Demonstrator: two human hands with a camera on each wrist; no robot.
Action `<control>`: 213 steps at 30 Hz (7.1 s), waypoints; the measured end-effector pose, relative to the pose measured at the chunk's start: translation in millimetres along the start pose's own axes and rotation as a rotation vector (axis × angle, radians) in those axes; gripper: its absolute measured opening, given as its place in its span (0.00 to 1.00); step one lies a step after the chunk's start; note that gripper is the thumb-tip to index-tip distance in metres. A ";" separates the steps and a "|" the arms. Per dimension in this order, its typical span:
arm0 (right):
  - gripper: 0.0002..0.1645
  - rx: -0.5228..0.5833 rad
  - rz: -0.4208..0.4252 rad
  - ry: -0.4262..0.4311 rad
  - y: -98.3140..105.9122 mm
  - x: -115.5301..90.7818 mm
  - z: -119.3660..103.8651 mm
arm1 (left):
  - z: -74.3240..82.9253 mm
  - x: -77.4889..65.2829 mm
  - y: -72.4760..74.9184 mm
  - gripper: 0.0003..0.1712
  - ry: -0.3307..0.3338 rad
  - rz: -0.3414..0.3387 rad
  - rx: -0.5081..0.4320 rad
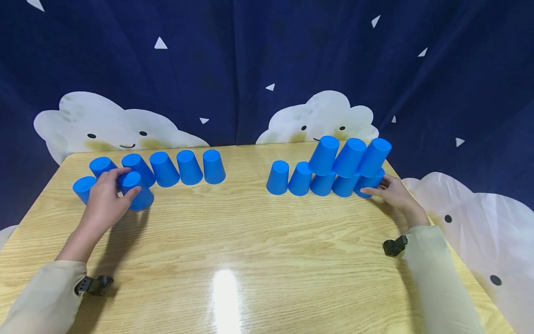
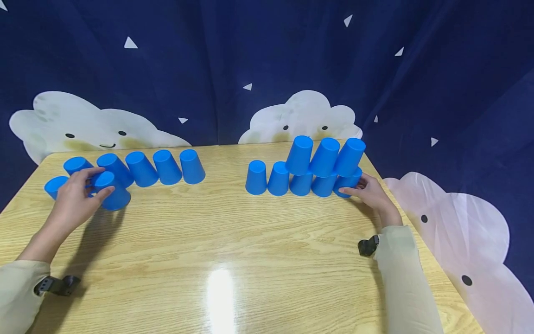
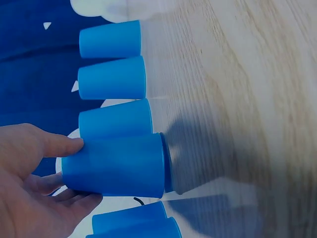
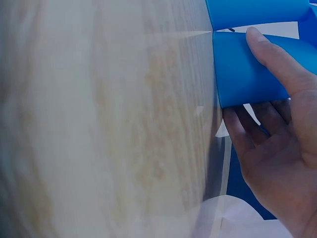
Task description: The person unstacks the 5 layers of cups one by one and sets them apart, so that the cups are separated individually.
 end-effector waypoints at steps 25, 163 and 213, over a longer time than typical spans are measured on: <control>0.53 0.009 -0.014 -0.021 -1.2 -1.4 -0.3 | 0.8 2.7 5.4 0.35 0.042 0.040 0.028; 0.52 0.019 -0.004 -0.011 -0.4 -0.2 4.6 | 201.6 17.6 -71.1 0.28 -0.303 -0.191 -0.407; 0.48 0.007 0.002 -0.002 -0.1 4.4 5.0 | 45.4 19.0 -28.1 0.35 -0.082 -0.279 0.134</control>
Point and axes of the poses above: each hand's wrist, its own x-axis towards the middle knuckle, its own y-axis out of the back of the hand, z = x × y, the point moved 6 cm from there along x, towards the middle knuckle, and after that the axes turned 9 degrees about z, right-handed, at the moved point
